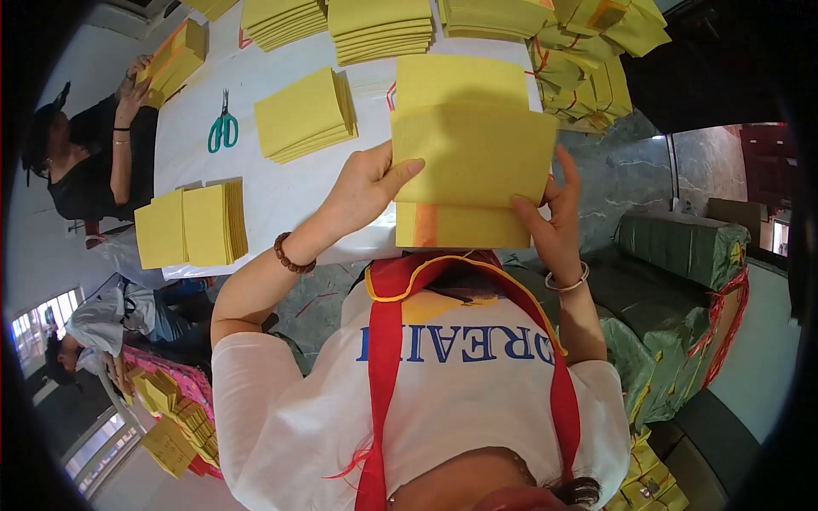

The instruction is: Folding individual sheets of yellow paper and organizing them into stacks.

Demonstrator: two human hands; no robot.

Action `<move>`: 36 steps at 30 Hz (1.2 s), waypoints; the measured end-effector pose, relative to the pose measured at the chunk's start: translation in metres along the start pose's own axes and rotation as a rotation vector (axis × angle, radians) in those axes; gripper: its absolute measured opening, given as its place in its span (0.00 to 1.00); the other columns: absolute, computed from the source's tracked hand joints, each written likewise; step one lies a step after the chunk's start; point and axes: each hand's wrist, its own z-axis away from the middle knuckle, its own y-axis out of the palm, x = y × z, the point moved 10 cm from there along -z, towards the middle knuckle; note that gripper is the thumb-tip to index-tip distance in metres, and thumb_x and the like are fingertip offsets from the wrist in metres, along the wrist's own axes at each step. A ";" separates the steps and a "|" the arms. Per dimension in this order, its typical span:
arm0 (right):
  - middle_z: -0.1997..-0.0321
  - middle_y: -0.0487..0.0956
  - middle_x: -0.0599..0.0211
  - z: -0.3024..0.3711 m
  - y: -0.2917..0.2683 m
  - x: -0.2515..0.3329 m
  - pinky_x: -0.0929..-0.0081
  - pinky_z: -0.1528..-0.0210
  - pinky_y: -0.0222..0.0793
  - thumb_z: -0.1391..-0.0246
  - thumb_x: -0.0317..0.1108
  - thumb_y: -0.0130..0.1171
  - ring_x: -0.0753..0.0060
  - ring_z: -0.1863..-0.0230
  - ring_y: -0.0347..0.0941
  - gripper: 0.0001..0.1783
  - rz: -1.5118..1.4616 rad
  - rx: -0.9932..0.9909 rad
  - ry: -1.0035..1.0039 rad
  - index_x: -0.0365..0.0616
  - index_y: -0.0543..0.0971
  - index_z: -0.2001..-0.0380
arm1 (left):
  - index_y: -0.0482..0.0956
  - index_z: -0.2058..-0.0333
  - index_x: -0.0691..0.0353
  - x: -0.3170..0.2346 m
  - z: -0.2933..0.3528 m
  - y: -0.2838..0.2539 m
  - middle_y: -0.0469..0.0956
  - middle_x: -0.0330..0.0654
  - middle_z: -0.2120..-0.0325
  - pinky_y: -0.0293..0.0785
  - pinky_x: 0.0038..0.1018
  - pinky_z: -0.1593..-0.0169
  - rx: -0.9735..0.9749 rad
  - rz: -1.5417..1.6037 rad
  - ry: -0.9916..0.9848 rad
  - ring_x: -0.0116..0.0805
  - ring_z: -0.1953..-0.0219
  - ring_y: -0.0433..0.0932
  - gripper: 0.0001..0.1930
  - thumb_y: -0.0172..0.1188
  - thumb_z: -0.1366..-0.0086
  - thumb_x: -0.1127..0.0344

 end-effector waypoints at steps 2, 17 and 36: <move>0.64 0.79 0.66 -0.006 -0.002 0.009 0.85 0.65 0.64 0.51 0.28 0.59 0.83 0.68 0.70 0.17 0.027 -0.038 -0.038 0.37 0.75 0.56 | 0.72 0.56 0.67 0.003 -0.008 0.001 0.78 0.44 0.70 0.70 0.25 0.64 -0.028 0.039 0.030 0.26 0.69 0.73 0.15 0.50 0.34 0.62; 0.65 0.80 0.65 -0.019 -0.002 -0.008 0.84 0.63 0.67 0.49 0.28 0.57 0.85 0.67 0.69 0.18 0.171 -0.140 0.102 0.39 0.75 0.53 | 0.66 0.55 0.66 0.016 -0.021 -0.003 0.77 0.38 0.73 0.66 0.18 0.72 -0.083 0.240 -0.080 0.18 0.73 0.71 0.14 0.51 0.34 0.64; 0.61 0.80 0.54 -0.018 0.000 -0.002 0.78 0.58 0.68 0.50 0.28 0.57 0.72 0.61 0.76 0.17 0.292 -0.161 -0.003 0.37 0.76 0.55 | 0.64 0.43 0.54 -0.064 -0.004 0.070 0.60 0.49 0.43 0.50 0.46 0.40 -0.088 -0.924 0.697 0.50 0.40 0.56 0.31 0.57 0.44 0.49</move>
